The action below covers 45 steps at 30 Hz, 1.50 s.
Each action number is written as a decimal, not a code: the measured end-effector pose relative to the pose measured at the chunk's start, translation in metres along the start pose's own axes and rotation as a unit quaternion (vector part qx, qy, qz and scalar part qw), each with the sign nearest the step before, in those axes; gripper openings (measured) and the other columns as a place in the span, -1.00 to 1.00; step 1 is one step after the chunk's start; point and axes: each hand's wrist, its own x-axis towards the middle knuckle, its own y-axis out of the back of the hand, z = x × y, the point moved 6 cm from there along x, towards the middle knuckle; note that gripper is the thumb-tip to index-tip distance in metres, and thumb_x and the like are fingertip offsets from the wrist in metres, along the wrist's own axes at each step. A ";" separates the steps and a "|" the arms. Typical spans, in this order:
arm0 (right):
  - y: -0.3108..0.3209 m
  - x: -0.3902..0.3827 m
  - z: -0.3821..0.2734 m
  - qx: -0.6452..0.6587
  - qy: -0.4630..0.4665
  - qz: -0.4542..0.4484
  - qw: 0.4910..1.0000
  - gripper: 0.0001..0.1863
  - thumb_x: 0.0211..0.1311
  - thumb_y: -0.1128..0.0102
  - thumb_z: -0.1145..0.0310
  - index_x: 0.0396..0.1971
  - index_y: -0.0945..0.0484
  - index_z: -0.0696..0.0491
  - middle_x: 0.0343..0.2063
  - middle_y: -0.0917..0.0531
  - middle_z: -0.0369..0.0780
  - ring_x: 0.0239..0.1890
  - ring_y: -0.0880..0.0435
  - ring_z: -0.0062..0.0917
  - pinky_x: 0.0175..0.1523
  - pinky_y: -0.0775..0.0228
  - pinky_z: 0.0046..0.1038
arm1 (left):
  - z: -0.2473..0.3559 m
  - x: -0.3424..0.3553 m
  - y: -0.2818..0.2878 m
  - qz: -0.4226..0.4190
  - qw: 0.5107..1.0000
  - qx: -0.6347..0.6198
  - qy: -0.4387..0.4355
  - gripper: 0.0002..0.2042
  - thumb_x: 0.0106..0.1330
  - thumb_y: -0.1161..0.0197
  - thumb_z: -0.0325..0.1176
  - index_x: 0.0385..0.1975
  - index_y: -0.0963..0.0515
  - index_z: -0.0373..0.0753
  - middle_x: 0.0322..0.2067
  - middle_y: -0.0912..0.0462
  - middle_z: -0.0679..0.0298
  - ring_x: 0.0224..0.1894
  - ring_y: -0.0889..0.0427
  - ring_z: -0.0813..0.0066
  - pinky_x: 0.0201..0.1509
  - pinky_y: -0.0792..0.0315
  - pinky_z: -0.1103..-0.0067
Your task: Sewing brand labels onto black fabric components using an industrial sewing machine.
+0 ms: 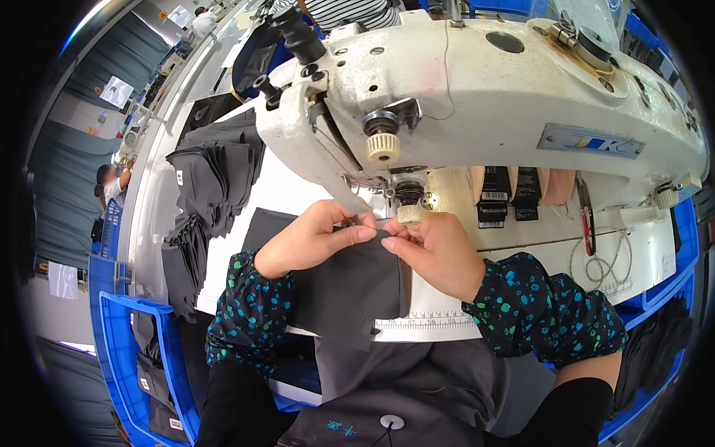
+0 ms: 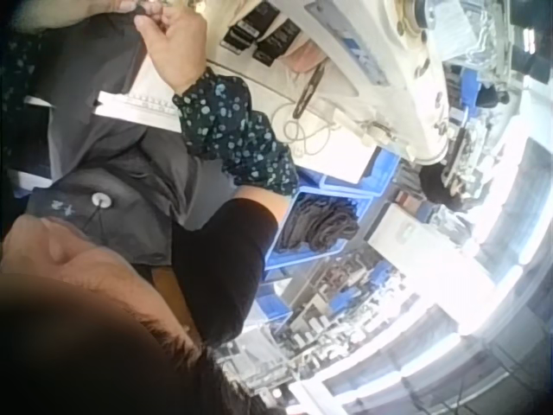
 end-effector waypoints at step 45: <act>-0.023 -0.025 -0.033 -0.590 0.499 -0.058 0.632 -0.75 0.09 -0.23 0.38 -0.24 -0.62 0.18 -0.24 -0.68 -0.17 -0.11 -0.70 -0.36 -0.03 -0.57 -0.40 | -0.001 0.015 -0.005 0.213 0.918 0.328 -0.062 -0.98 0.24 -0.31 -0.42 -0.38 -0.65 -0.18 -0.27 -0.65 0.19 -0.05 -0.59 0.11 -0.03 -0.31 0.24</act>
